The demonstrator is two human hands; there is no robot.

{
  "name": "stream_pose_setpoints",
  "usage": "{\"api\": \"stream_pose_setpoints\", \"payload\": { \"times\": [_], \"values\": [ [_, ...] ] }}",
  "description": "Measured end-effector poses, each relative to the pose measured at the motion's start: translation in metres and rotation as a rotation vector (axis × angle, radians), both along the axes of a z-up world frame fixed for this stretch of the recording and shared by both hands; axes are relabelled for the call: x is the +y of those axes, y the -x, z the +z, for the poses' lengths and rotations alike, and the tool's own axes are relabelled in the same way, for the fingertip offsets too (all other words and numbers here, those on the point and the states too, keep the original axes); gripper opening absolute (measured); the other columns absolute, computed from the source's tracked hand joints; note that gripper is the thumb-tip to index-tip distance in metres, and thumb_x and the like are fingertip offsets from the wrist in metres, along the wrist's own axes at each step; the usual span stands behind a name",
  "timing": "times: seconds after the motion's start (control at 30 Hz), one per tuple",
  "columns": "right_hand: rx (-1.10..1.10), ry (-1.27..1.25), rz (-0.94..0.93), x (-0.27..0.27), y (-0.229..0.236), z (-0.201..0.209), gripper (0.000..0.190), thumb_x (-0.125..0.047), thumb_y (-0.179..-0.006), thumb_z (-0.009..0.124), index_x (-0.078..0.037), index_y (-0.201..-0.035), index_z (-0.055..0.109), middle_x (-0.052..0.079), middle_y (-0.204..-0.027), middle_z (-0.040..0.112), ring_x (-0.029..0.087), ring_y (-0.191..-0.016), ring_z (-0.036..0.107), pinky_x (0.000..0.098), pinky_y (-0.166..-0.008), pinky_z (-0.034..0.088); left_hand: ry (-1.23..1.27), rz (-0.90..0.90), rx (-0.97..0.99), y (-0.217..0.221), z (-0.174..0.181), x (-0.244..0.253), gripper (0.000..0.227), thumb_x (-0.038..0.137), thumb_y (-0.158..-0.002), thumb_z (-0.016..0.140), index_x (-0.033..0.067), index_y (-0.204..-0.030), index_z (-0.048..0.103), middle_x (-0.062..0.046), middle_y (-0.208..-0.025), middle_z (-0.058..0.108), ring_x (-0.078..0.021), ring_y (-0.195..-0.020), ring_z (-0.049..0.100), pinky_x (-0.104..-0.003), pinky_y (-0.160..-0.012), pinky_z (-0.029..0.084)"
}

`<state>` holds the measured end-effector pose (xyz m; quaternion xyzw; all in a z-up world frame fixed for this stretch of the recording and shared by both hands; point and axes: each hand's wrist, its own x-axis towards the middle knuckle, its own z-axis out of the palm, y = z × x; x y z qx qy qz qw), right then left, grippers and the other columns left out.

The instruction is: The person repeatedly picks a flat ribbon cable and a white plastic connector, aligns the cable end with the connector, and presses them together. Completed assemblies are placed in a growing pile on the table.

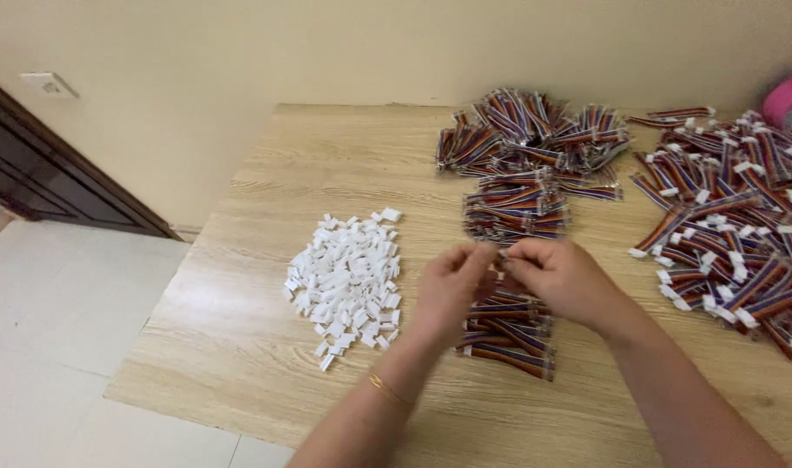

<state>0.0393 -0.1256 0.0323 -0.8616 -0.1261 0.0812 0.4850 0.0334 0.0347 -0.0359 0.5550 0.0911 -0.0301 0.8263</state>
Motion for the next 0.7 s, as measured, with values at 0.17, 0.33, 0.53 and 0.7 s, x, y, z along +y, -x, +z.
{"api": "stream_pose_setpoints", "payload": {
  "times": [0.17,0.33,0.53,0.7],
  "values": [
    [0.158,-0.09,-0.058,-0.012,-0.016,-0.002,0.019,-0.006,-0.097,0.063,0.005,-0.092,0.078,0.015,-0.071,0.075,0.023,-0.069,0.067,0.0373,-0.074,0.054,-1.248,0.114,-0.397,-0.077,0.005,0.097,0.043,0.048,-0.088,0.077,0.0198,-0.12,0.073,-0.009,-0.107,0.073,-0.036,-0.094,0.072,-0.049,-0.08,0.058],
    [0.155,-0.191,-0.075,-0.01,-0.027,-0.002,0.017,-0.003,-0.093,0.066,0.009,-0.088,0.077,0.016,-0.068,0.074,0.022,-0.065,0.066,0.0366,-0.07,0.054,-1.96,-0.035,-0.381,-0.143,-0.034,0.14,0.032,0.043,-0.082,0.079,0.0334,-0.112,0.075,0.002,-0.113,0.069,-0.0282,-0.105,0.068,-0.051,-0.092,0.051],
    [0.162,-0.183,-0.057,-0.018,-0.036,0.0,0.019,-0.009,-0.095,0.066,0.004,-0.084,0.075,0.014,-0.066,0.072,0.02,-0.064,0.066,0.0324,-0.068,0.053,-2.039,-0.067,-0.399,-0.14,-0.071,0.143,0.019,0.043,-0.089,0.062,0.0386,-0.084,0.08,0.0,-0.088,0.074,-0.0288,-0.086,0.074,-0.043,-0.082,0.05],
    [0.149,-0.212,-0.049,-0.019,-0.036,0.005,0.019,-0.007,-0.094,0.067,0.005,-0.083,0.076,0.015,-0.066,0.073,0.02,-0.062,0.067,0.0321,-0.067,0.053,-1.941,0.205,-0.644,-0.135,-0.075,0.145,0.014,0.042,-0.082,0.067,0.0351,-0.08,0.079,0.007,-0.092,0.073,-0.0217,-0.081,0.073,-0.039,-0.083,0.051]
  ]
}}
